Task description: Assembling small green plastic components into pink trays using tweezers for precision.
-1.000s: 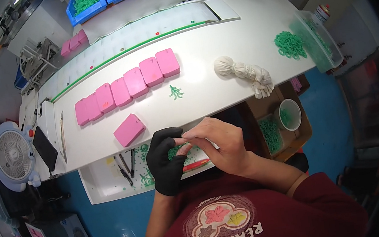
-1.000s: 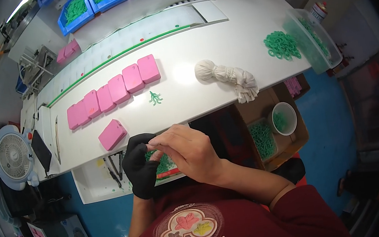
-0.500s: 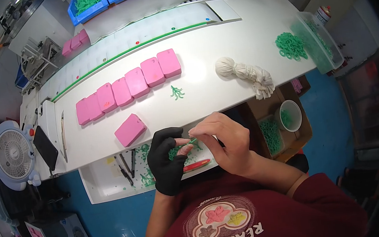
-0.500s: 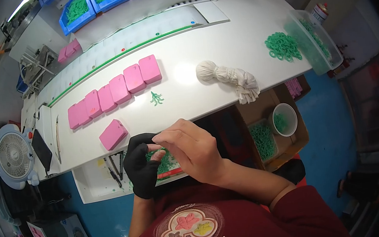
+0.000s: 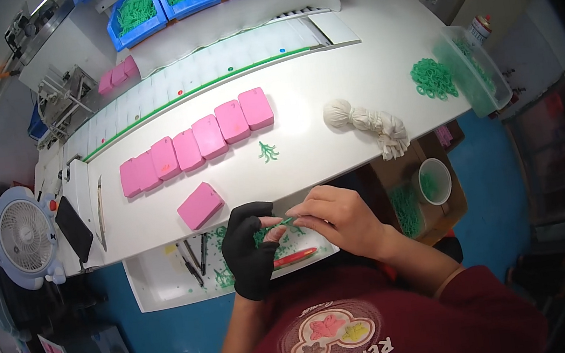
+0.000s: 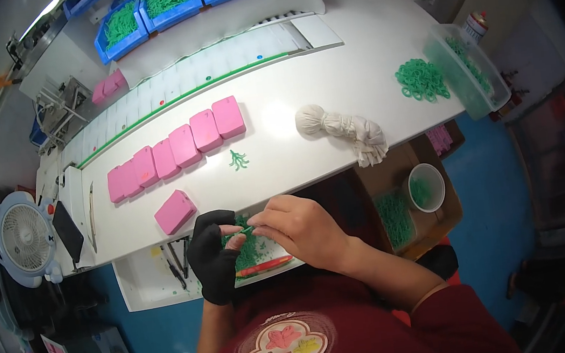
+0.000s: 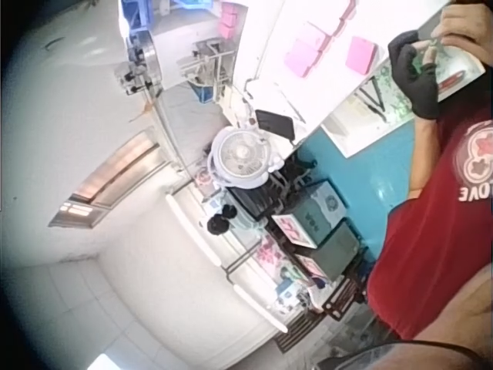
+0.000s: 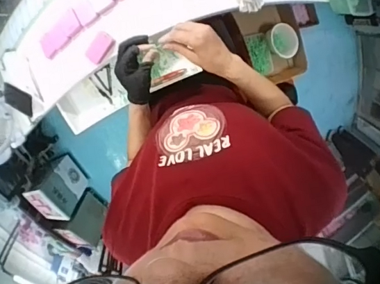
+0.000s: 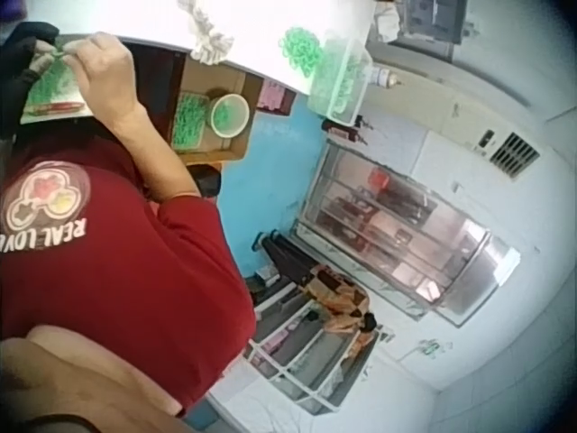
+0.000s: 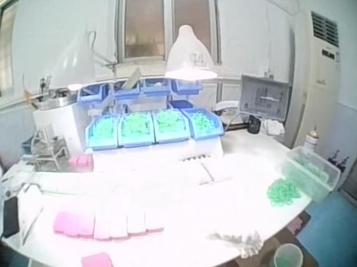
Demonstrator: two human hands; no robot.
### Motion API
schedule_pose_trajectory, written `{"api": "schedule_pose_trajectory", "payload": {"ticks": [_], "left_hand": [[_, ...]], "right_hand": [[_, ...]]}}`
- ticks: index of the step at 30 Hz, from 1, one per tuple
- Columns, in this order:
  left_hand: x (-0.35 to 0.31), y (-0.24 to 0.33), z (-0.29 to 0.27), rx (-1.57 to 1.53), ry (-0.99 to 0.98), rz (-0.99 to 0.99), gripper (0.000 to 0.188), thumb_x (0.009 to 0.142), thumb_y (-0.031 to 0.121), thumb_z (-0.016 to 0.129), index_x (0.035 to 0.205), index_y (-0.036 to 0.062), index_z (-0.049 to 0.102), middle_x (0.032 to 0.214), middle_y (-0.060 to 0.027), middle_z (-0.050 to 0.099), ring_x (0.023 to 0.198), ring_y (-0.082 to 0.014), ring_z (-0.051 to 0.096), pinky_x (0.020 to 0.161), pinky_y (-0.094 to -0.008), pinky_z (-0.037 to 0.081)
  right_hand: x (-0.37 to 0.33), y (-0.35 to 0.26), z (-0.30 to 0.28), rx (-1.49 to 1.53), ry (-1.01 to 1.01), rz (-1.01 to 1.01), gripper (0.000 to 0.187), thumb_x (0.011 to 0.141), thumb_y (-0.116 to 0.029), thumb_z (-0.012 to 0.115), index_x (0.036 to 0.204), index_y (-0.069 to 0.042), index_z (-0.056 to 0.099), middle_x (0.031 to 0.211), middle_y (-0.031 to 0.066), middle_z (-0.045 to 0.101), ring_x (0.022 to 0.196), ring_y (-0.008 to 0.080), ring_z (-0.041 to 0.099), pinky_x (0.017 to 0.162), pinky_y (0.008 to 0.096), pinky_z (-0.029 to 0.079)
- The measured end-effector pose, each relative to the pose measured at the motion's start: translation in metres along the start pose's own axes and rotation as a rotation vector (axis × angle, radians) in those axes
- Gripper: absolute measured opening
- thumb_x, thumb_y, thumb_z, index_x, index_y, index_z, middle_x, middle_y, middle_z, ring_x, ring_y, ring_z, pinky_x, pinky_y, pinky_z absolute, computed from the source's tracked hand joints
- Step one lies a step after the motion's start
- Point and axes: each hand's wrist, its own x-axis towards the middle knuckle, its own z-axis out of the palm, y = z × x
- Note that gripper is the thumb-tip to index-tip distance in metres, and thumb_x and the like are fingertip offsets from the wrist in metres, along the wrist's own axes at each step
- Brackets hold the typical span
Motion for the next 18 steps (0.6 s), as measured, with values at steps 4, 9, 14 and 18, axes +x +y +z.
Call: {"api": "schedule_pose_trajectory", "payload": {"ticks": [4, 9, 14, 18], "left_hand": [[0.008, 0.000, 0.001, -0.019, 0.018, 0.012, 0.017, 0.074, 0.004, 0.080, 0.087, 0.0011, 0.070, 0.102, -0.0112, 0.064, 0.093, -0.0216, 0.063, 0.082, -0.0317, 0.049], [0.010, 0.013, 0.000, 0.105, 0.064, 0.084, 0.029, 0.074, 0.006, 0.079, 0.100, 0.0026, 0.066, 0.106, -0.0119, 0.063, 0.096, -0.0230, 0.061, 0.084, -0.0323, 0.050], [0.011, 0.008, -0.004, 0.152, 0.132, 0.152, 0.025, 0.077, 0.010, 0.077, 0.098, 0.0037, 0.065, 0.106, -0.0135, 0.064, 0.094, -0.0244, 0.063, 0.083, -0.0332, 0.051], [0.023, 0.027, -0.007, 0.244, 0.110, 0.256, 0.021, 0.076, 0.001, 0.075, 0.093, 0.0040, 0.063, 0.102, -0.0124, 0.064, 0.098, -0.0250, 0.062, 0.089, -0.0344, 0.047]], "right_hand": [[0.008, 0.002, 0.001, 0.004, 0.020, -0.021, 0.009, 0.085, -0.006, 0.067, 0.093, -0.002, 0.068, 0.084, 0.0114, 0.063, 0.077, 0.0277, 0.064, 0.069, 0.0373, 0.052], [0.016, -0.001, -0.008, -0.057, 0.109, -0.041, 0.007, 0.084, -0.006, 0.068, 0.089, -0.002, 0.067, 0.081, 0.0110, 0.062, 0.075, 0.0284, 0.062, 0.066, 0.0377, 0.051], [0.046, 0.034, -0.009, -0.260, 0.341, -0.110, 0.009, 0.080, -0.004, 0.073, 0.088, -0.004, 0.068, 0.073, 0.0094, 0.060, 0.067, 0.0269, 0.059, 0.060, 0.0369, 0.047], [0.049, 0.057, -0.005, -0.366, 0.228, -0.083, 0.010, 0.082, -0.007, 0.069, 0.090, -0.002, 0.067, 0.079, 0.0108, 0.062, 0.076, 0.0287, 0.062, 0.067, 0.0376, 0.050]]}}
